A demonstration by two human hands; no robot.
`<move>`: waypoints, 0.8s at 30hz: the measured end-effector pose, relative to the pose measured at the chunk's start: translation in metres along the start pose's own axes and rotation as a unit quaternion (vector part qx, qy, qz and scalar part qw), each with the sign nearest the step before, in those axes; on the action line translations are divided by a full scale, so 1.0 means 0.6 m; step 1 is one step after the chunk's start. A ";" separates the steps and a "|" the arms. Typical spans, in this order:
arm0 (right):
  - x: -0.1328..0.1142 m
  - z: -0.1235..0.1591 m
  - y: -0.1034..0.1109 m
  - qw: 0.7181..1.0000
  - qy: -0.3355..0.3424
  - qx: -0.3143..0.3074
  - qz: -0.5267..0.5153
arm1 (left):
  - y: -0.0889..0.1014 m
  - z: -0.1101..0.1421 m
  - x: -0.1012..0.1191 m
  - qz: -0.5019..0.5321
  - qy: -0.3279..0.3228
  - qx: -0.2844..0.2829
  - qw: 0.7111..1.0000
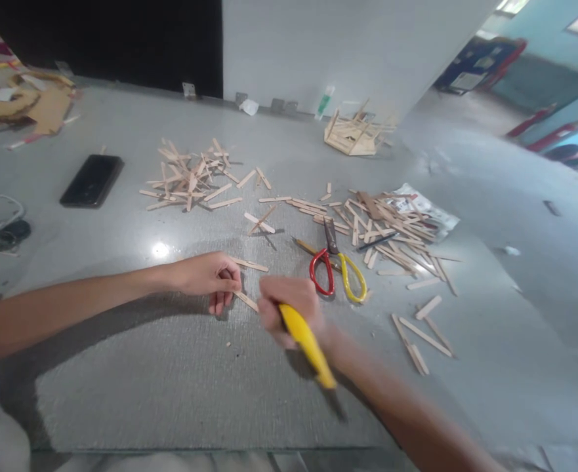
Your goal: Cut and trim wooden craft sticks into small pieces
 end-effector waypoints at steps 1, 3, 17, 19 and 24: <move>-0.006 0.000 0.008 0.999 -0.003 -0.021 0.033 | 0.001 0.000 -0.001 0.000 0.002 0.000 1.000; -0.004 0.006 0.016 0.973 -0.020 -0.089 0.213 | 0.003 0.000 -0.005 0.006 0.008 0.001 1.000; 0.030 0.012 0.095 0.847 -0.040 -0.197 0.493 | 0.013 0.005 0.000 -0.004 0.005 0.035 0.999; 0.052 -0.030 0.137 0.803 -0.075 -0.112 0.581 | 0.021 0.008 0.005 -0.016 0.000 0.055 0.998; 0.123 -0.083 0.133 0.768 -0.091 -0.119 0.623 | 0.027 0.005 0.004 0.002 0.001 0.052 0.999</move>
Point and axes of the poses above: each hand's wrist, its own z-axis away from the middle knuckle, its own y-axis out of the back of the hand, x = y × z, the point moved 10 cm from there along -z, towards the middle knuckle, and after that the axes turned 15 degrees about z, right-handed, at the moved point
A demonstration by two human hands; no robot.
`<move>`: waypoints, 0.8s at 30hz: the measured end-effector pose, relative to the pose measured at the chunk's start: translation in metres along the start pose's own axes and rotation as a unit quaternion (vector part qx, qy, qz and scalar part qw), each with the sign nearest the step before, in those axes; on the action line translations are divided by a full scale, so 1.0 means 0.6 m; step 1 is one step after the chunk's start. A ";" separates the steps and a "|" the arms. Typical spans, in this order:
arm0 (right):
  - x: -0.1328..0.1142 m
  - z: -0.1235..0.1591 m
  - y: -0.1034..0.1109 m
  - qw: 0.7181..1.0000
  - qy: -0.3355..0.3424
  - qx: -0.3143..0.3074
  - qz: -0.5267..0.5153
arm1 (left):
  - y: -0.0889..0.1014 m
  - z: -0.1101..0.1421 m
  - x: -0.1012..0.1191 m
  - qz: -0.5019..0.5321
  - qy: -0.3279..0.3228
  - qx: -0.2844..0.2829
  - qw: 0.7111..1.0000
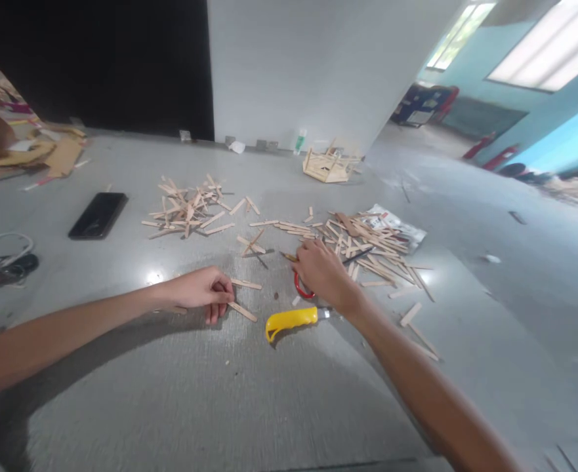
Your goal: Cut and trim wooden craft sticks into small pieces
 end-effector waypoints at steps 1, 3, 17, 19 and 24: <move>-0.001 -0.005 -0.008 1.000 0.001 -0.005 0.002 | 0.000 -0.001 -0.001 0.003 -0.002 -0.004 1.000; -0.003 -0.007 -0.018 1.000 0.000 -0.012 0.000 | 0.001 -0.004 -0.003 0.006 -0.007 -0.012 1.000; -0.006 0.056 0.065 0.897 -0.107 0.182 -0.390 | 0.012 -0.007 0.005 0.053 -0.067 -0.002 0.996; 0.010 0.062 0.059 0.862 -0.146 0.206 -0.439 | 0.017 -0.005 0.010 0.068 -0.085 0.020 0.994; 0.076 0.100 0.073 0.781 -0.236 0.374 -0.440 | 0.009 -0.005 0.007 0.086 -0.065 0.018 0.994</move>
Point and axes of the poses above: each hand's wrist, its own z-axis away from the middle knuckle, its own y-axis out of the back of the hand, x = y × z, the point moved 10 cm from there along -z, towards the middle knuckle, and after that the axes turned 15 degrees about z, right-handed, at the moved point
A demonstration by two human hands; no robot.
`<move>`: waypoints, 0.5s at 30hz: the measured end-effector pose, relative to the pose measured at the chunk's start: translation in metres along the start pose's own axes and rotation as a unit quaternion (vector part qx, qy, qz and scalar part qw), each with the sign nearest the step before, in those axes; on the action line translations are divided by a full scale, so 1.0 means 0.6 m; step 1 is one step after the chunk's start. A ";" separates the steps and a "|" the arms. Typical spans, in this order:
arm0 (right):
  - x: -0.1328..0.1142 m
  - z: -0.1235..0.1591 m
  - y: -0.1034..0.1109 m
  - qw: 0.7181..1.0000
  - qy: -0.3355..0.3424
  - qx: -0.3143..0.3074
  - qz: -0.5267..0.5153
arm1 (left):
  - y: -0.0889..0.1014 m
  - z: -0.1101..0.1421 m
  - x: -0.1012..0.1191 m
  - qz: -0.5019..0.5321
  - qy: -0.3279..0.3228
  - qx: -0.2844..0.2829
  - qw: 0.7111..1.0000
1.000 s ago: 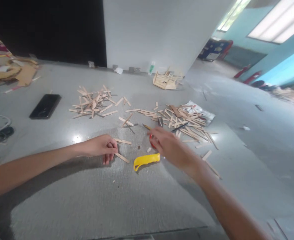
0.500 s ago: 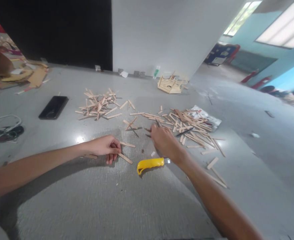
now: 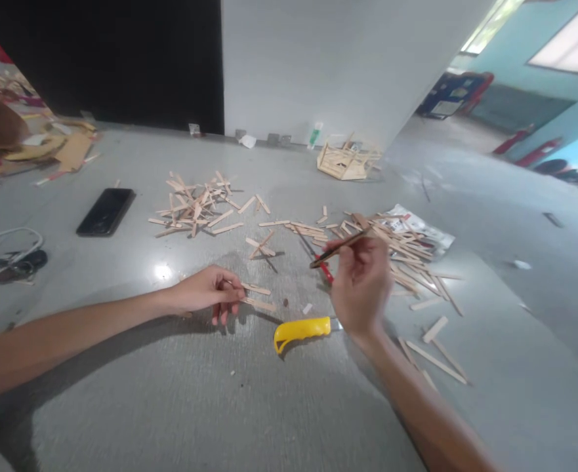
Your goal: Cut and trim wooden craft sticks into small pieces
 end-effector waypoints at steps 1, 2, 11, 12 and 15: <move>0.008 -0.005 0.009 0.999 -0.004 0.026 -0.019 | -0.002 0.000 0.000 0.004 0.006 -0.001 1.000; 0.017 -0.009 0.013 0.998 -0.011 0.037 -0.039 | -0.003 0.001 0.000 0.008 0.012 -0.002 1.000; 0.010 -0.012 0.027 0.994 0.039 0.073 -0.073 | -0.009 0.009 0.011 0.026 0.039 0.001 0.999; 0.004 -0.012 0.023 0.997 0.045 0.051 -0.044 | -0.011 0.011 0.015 0.026 0.030 0.002 0.999; -0.012 -0.011 0.021 0.990 0.069 0.011 0.120 | -0.018 0.022 0.037 0.026 -0.029 0.027 0.999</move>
Point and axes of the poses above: each hand's wrist, its own z-axis away from the middle knuckle, its own y-axis out of the back of the hand, x = y × z, the point moved 10 cm from there along -z, towards the middle knuckle, and after that the axes turned 15 degrees about z, right-handed, at the moved point
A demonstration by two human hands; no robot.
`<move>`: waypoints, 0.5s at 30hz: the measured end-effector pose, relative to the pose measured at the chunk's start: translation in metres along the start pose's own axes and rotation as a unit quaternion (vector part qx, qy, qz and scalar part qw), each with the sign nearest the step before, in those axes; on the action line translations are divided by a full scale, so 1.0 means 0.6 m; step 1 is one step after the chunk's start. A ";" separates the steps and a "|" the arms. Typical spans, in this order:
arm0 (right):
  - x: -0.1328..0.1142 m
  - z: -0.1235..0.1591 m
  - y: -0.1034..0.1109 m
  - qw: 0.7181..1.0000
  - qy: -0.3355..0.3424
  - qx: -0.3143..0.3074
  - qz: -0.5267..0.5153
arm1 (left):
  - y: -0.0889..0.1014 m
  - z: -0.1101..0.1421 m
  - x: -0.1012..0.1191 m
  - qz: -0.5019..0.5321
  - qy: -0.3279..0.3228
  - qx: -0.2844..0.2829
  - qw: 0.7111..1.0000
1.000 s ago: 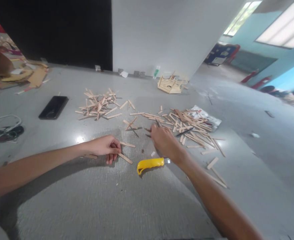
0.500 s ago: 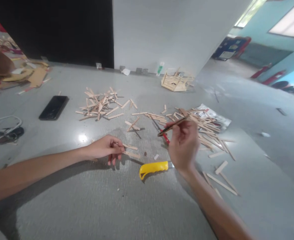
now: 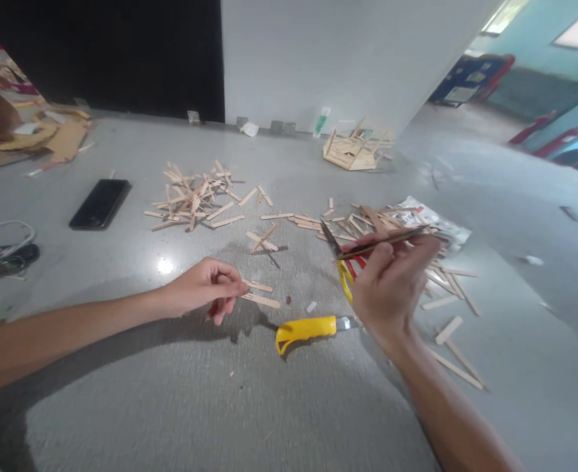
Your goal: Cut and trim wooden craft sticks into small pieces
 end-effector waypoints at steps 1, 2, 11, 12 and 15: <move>-0.002 0.001 0.001 0.998 0.005 -0.012 0.064 | -0.004 0.005 0.010 -0.003 -0.028 0.008 1.000; -0.002 0.002 0.002 0.992 0.004 -0.026 0.120 | -0.009 0.011 0.018 -0.002 -0.052 0.017 0.999; 0.014 0.006 -0.010 0.973 -0.034 -0.147 0.173 | -0.032 0.037 0.041 0.010 -0.128 0.027 0.991; 0.016 0.005 -0.010 0.977 -0.041 -0.150 0.148 | -0.030 0.036 0.039 0.008 -0.128 0.027 0.991; 0.025 0.012 -0.022 0.979 -0.107 -0.174 -0.021 | -0.020 0.026 0.028 -0.006 -0.116 0.031 0.993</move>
Point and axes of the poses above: each hand's wrist, its own z-axis away from the middle knuckle, its own y-axis out of the back of the hand, x = y × z, the point moved 10 cm from there along -z, towards the middle knuckle, and after that the axes turned 15 degrees about z, right-handed, at the moved point
